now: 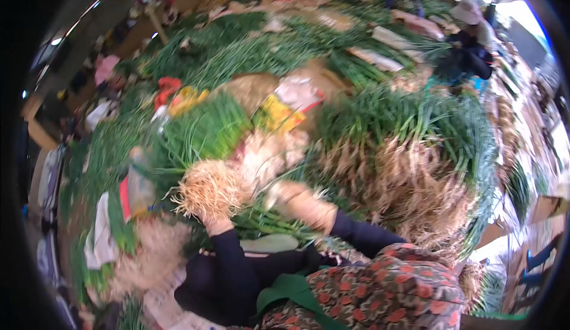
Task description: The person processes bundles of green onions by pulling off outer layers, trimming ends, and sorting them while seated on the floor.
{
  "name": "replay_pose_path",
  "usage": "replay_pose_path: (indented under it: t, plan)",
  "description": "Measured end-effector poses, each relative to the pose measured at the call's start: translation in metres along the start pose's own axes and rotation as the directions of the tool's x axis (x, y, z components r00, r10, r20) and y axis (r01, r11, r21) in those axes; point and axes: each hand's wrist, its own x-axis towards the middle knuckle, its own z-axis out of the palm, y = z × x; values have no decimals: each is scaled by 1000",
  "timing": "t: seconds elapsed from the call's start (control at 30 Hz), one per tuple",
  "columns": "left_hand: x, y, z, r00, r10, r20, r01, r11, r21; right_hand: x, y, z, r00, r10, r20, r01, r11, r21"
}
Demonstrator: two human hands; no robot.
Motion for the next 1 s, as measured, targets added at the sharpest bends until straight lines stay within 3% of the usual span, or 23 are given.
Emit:
replay_pose_path:
  t: [0.03,0.07,0.13,0.2,0.23,0.27,0.33,0.4,0.5,0.53,0.57,0.6,0.67,0.73,0.77,0.8,0.87,0.9,0.97,1.0]
  plan:
    - [-6,10,5,1000,22,5,-22,1000,5,-10,-27,-5,1000,0,23,-3,992,130]
    - [-13,20,8,999,50,7,-50,999,7,-19,-47,-2,984,-23,-179,38,996,80]
    - [-27,39,14,995,95,11,-95,995,19,-13,-38,-52,999,-2,49,-4,992,126]
    - [-45,58,18,990,143,8,-143,989,40,3,1,-84,965,261,-31,-255,902,-349]
    - [-54,67,21,987,158,9,-158,986,49,7,22,-96,975,200,98,17,373,-928]
    - [-64,75,22,983,185,4,-185,981,64,14,37,-95,905,400,145,212,-127,-969]
    - [-80,92,25,971,237,-4,-236,968,86,40,82,-98,909,135,395,393,37,-919]
    - [-92,109,30,958,286,-10,-283,952,115,72,69,-61,912,245,330,94,656,-749]
    - [-110,129,38,935,355,-10,-350,924,154,128,70,3,873,-152,464,445,636,-630]
    - [-117,134,41,927,375,-15,-368,915,165,140,69,32,836,-269,479,505,718,-479]
    - [-124,138,41,920,391,-20,-383,908,169,138,45,63,869,-28,494,162,959,-230]
    - [-129,142,44,914,405,-20,-395,901,180,140,40,87,848,29,530,85,978,-190]
    - [-141,150,46,901,434,-22,-421,885,198,136,21,117,685,224,693,-48,963,-265]
    - [-155,157,44,885,466,-26,-450,867,212,122,34,139,502,188,844,144,945,-295]
    - [-163,159,41,875,483,-37,-465,858,218,117,34,137,537,195,821,436,768,-468]
    - [-169,164,39,865,501,-43,-480,848,224,116,31,134,444,185,877,364,857,-365]
    - [-185,171,34,843,535,-59,-511,829,226,127,47,122,460,-115,881,413,905,-98]
    - [-193,175,29,833,549,-65,-523,821,229,148,67,119,566,-153,810,291,956,-23]
    - [-207,184,31,813,577,-77,-548,803,234,183,70,128,793,-84,603,217,964,-151]
    - [-217,187,29,801,592,-84,-561,792,240,200,71,141,840,-71,539,246,933,-261]
